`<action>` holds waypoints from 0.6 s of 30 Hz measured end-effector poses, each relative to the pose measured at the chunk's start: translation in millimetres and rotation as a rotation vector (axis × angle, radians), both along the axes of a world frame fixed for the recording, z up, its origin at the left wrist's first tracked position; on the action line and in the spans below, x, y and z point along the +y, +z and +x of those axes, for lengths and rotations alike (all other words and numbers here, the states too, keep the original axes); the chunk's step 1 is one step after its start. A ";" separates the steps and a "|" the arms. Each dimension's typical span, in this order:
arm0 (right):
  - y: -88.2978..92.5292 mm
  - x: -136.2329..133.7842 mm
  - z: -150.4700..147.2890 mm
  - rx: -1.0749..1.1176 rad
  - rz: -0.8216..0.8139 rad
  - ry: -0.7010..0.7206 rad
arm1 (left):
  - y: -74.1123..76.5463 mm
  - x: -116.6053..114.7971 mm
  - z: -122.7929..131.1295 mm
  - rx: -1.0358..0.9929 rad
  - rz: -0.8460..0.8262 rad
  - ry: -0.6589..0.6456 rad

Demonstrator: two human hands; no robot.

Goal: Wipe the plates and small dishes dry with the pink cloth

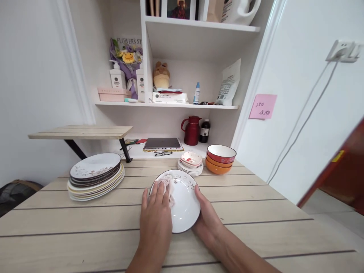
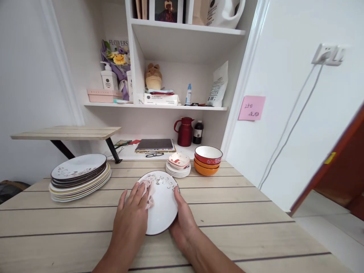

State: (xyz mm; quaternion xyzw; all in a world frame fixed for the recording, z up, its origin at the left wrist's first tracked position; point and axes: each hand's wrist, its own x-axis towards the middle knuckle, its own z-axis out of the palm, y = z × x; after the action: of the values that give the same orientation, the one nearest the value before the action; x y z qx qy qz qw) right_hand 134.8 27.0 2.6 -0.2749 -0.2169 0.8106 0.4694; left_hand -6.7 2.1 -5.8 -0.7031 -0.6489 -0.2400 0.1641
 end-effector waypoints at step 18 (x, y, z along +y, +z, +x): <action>4.7 -2.2 3.9 -0.011 -0.034 0.089 | 0.4 -5.9 20.9 0.024 -0.024 -0.478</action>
State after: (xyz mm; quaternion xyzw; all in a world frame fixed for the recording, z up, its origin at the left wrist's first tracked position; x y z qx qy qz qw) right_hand 138.7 24.9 7.3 -0.2772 -0.2177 0.8327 0.4271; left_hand 14.1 -3.8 -5.4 -0.8414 -0.4648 -0.2560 0.1019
